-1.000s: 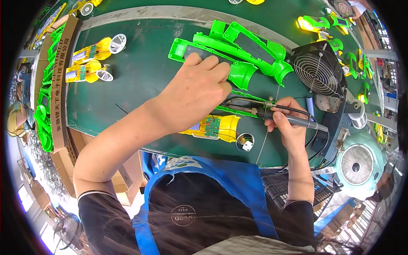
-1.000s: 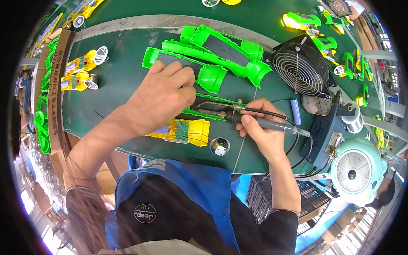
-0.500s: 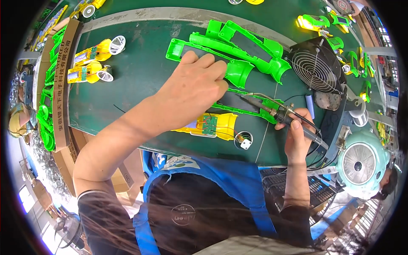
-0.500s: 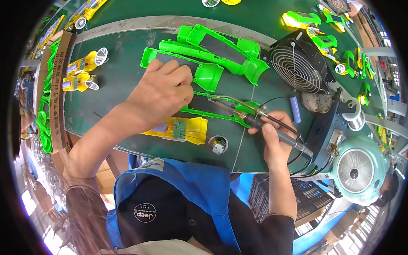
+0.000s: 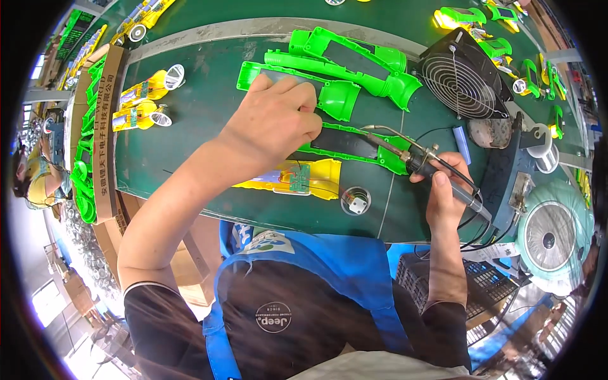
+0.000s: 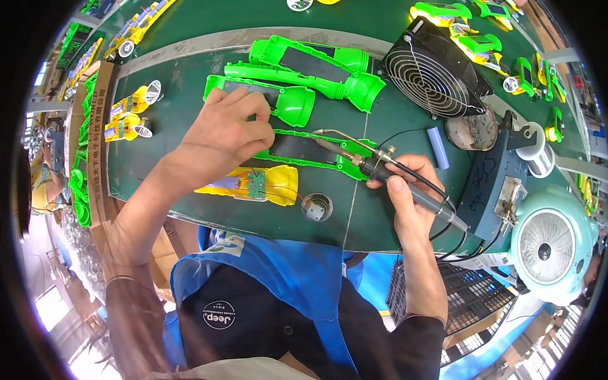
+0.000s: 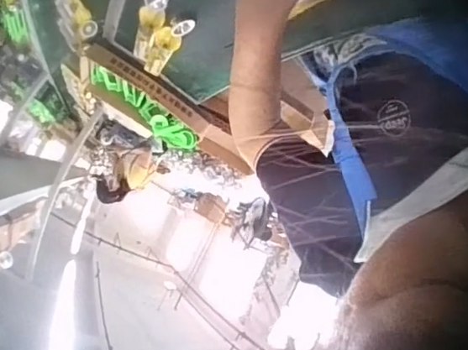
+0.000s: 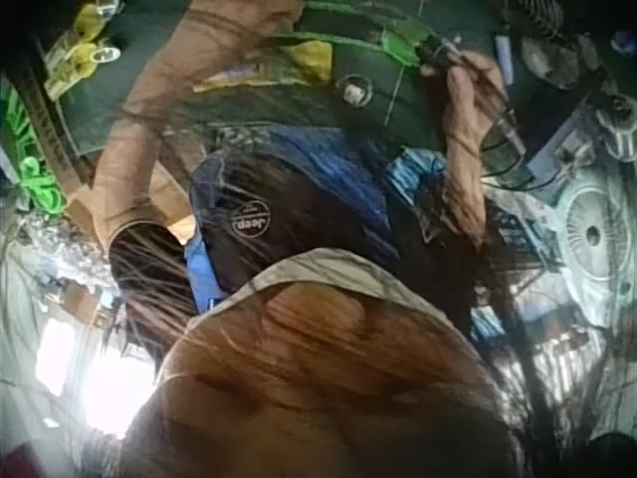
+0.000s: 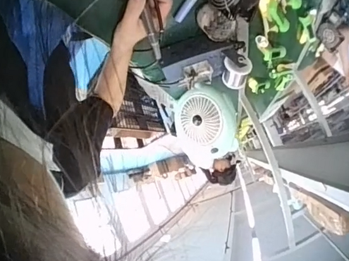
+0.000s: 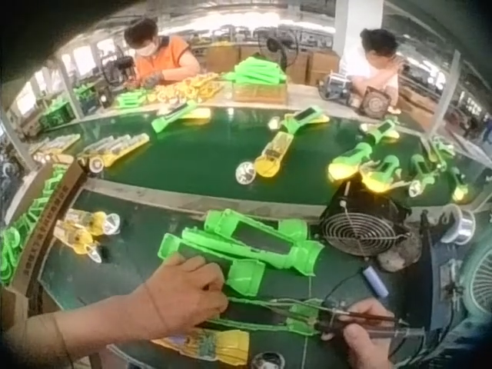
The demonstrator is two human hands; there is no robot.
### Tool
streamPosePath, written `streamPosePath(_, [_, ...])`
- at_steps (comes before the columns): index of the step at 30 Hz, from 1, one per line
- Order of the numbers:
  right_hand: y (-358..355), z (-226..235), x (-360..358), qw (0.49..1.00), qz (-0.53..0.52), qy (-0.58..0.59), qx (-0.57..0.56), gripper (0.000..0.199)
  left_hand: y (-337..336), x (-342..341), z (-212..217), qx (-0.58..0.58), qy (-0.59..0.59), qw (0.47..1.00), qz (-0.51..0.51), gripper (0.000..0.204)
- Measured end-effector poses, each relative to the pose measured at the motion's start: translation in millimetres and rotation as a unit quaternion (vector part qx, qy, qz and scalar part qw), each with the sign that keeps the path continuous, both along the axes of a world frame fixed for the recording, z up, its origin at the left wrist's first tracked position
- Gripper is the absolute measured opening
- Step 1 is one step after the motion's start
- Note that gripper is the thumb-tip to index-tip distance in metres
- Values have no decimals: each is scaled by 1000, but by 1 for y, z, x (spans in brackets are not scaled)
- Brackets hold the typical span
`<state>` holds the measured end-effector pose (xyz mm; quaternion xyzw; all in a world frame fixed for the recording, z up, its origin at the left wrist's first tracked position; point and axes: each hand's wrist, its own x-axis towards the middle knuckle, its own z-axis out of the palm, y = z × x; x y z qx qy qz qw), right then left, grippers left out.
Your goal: Soldering electronic components onto circuit boards inside green plastic flashlight housings on a factory assembly line.
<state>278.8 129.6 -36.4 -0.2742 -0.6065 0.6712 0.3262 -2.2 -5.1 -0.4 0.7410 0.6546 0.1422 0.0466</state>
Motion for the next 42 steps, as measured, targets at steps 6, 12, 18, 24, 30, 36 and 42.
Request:
streamPosePath(6, [2,-1,10,993,-88,56,57,39,-45,-4,27,-28,-188,976,103,26])
streamPosePath(12, [0,-1,-39,991,-89,95,40,36,-50,40,-6,99,-255,943,188,18])
streamPosePath(18, [-32,-2,-66,994,-92,57,33,32,-34,68,-30,271,-60,954,115,30])
streamPosePath(24, [-62,-11,-61,996,-34,78,10,35,-20,78,-31,208,-164,948,174,17])
streamPosePath(30, [-36,-8,-32,993,-34,107,-44,37,-20,78,-23,139,-91,966,197,14])
streamPosePath(36, [6,8,0,995,23,-24,-97,36,-19,75,-7,39,53,985,158,11])
streamPosePath(42, [19,12,0,990,92,-66,-89,22,-7,72,4,-41,70,991,110,7])
